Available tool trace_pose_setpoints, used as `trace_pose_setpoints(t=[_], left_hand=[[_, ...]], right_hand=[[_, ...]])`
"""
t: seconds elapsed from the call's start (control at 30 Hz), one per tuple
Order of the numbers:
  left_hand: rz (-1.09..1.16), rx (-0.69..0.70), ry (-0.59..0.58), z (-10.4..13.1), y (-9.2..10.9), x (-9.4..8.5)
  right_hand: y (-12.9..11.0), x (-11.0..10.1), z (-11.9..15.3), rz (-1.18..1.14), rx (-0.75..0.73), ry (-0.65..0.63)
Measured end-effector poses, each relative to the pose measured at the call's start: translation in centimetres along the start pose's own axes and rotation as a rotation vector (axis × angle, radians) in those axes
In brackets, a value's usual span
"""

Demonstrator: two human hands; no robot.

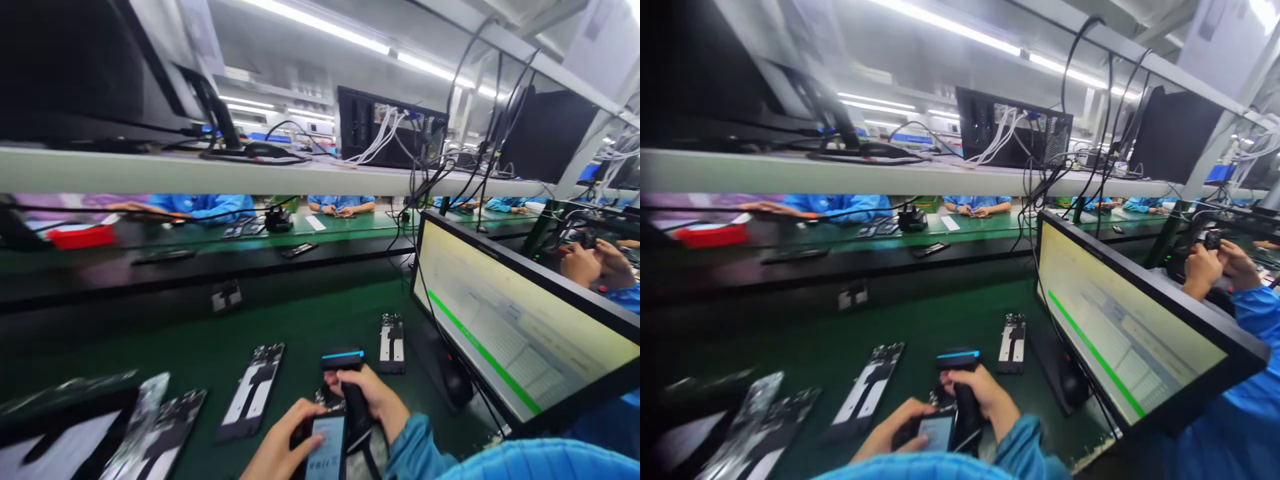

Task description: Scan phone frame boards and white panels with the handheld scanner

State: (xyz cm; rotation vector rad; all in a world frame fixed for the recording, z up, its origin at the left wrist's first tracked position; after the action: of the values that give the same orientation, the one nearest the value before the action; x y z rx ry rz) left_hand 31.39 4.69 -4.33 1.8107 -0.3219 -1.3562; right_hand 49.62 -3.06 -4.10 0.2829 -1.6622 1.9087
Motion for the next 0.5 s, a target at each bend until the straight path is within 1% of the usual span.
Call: trace_pose_setpoints(t=[0.07, 0.13, 0.2, 0.27, 0.3, 0.37, 0.43, 0.5], left_hand=[[0.06, -0.06, 0.001, 0.6, 0.8, -0.8], [0.057, -0.078, -0.004, 1.3, 1.4, -1.4], [0.003, -0.066, -0.013, 2.1, 1.6, -1.3], [-0.068, -0.051, -0.004, 3.1, 1.5, -0.4], [-0.104, -0.049, 0.018, 3.8, 1.3, 0.3], [-0.158, -0.082, 0.094, 5.1, 1.0, 2.5], [-0.148, -0.147, 0.174, 6.2, 0.9, 5.3], [-0.048, -0.224, 0.227, 6.4, 0.8, 8.3]], right_hand=[[0.1, -0.1, 0.1, -0.011, 0.004, -0.004], [0.3, -0.1, -0.2, -0.026, 0.011, -0.01], [0.2, 0.0, -0.6, -0.038, 0.032, -0.018], [-0.2, 0.1, -0.5, -0.045, 0.047, -0.016], [-0.6, 0.2, -0.1, -0.048, 0.044, -0.008], [-1.4, 0.4, 1.7, -0.055, 0.003, 0.029], [-1.9, 0.5, 4.5, -0.05, -0.048, 0.094], [-1.6, 0.4, 7.5, -0.003, -0.037, 0.19]])
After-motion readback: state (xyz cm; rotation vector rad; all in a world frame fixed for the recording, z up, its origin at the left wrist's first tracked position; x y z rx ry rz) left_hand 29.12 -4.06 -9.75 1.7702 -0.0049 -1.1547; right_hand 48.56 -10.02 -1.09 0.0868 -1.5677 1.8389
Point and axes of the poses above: each hand's wrist, its own z-axis away from the middle knuckle, its own x-axis out of the palm, y = z × x, the point moved 1 cm from there along -z, towards the middle knuckle, and after that the axes turned 4 degrees about -y, right-handed, at the moved point
